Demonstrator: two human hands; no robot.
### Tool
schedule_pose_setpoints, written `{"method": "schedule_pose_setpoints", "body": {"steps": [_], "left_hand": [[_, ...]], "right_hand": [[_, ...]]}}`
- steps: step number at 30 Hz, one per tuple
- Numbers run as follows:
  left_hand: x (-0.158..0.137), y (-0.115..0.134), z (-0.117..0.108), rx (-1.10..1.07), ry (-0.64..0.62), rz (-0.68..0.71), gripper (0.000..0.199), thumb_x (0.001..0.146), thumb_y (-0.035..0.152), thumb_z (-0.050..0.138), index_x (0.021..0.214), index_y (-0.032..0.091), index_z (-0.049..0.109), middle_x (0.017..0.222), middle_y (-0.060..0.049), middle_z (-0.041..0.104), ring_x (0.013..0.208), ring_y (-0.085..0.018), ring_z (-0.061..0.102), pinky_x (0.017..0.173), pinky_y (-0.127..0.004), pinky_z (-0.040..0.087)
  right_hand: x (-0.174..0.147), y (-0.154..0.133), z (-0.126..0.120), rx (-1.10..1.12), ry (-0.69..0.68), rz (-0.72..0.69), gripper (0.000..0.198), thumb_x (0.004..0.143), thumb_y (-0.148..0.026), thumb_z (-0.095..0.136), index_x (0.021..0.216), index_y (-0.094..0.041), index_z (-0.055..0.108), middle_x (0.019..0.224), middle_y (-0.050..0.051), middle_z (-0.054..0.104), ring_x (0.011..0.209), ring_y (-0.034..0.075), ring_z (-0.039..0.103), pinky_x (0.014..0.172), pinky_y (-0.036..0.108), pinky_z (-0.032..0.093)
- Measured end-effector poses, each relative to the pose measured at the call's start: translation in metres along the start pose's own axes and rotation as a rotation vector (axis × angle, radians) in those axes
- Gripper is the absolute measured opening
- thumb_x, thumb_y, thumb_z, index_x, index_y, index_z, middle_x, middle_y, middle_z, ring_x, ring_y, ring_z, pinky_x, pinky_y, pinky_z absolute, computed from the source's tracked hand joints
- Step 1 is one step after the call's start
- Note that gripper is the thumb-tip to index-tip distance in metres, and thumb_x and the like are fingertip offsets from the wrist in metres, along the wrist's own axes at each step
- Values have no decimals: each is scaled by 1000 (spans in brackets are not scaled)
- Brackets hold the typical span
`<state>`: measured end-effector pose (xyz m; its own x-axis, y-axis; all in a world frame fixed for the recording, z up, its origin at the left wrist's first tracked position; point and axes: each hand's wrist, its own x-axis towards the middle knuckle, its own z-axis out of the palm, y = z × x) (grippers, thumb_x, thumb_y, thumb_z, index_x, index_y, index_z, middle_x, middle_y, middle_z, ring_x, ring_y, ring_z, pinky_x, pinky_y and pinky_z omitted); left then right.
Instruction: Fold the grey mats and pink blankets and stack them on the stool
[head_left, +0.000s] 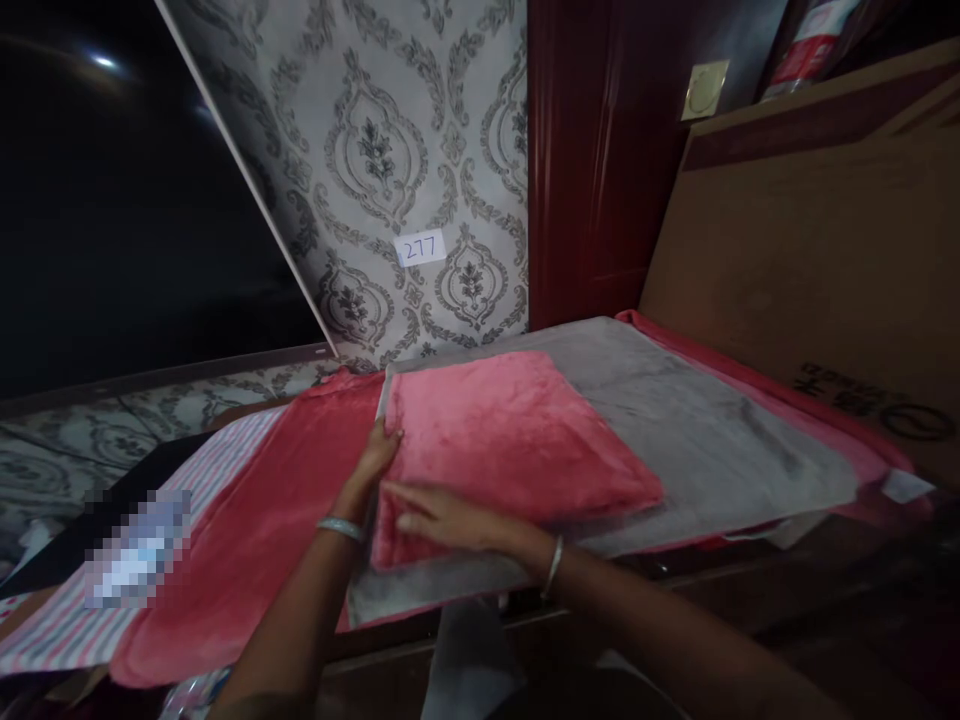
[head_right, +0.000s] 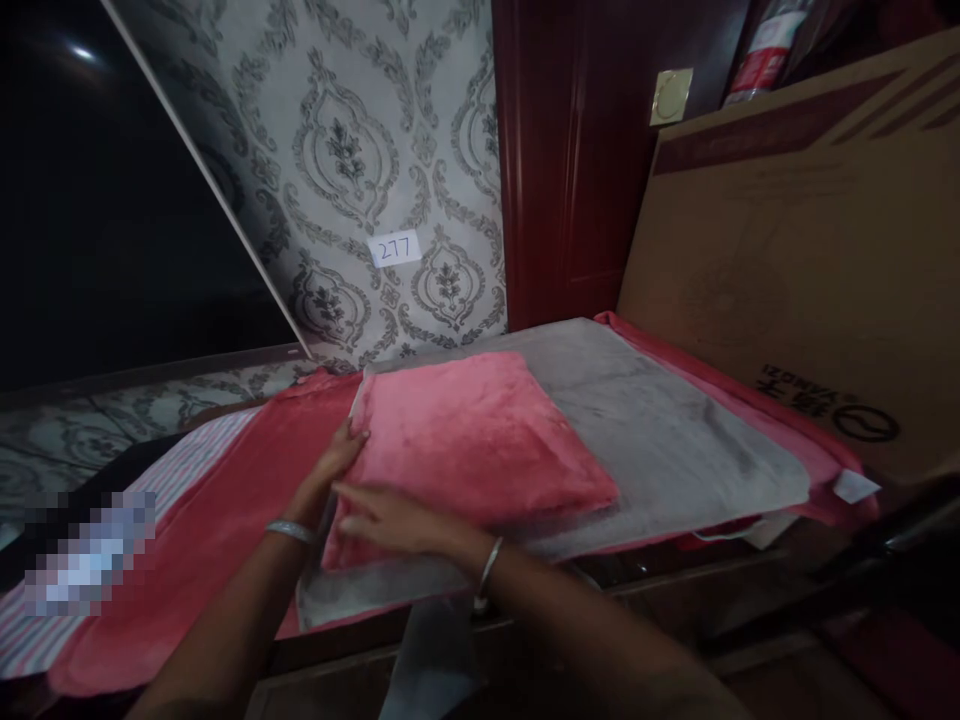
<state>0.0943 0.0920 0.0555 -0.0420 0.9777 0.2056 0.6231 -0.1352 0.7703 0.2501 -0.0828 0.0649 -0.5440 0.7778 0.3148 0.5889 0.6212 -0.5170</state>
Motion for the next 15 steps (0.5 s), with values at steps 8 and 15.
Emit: {"method": "schedule_pose_setpoints", "body": {"steps": [8,15], "left_hand": [[-54,58,7,326,-74,654,68,93,42,53,155,18,36,163,-11,34,152,-31,23,124,-50,20],[-90,9,41,713,-256,540,59,97,48,48,152,28,44,163,-10,33,152,-38,22,121,-63,17]], "right_hand": [[-53,107,-118,-511,387,385,62,102,-44,40,158,-19,34,164,13,25,153,34,14,120,61,19],[-114,171,-59,-605,197,540,57,103,-45,35,155,-23,38,161,9,33,149,27,27,119,55,26]]}}
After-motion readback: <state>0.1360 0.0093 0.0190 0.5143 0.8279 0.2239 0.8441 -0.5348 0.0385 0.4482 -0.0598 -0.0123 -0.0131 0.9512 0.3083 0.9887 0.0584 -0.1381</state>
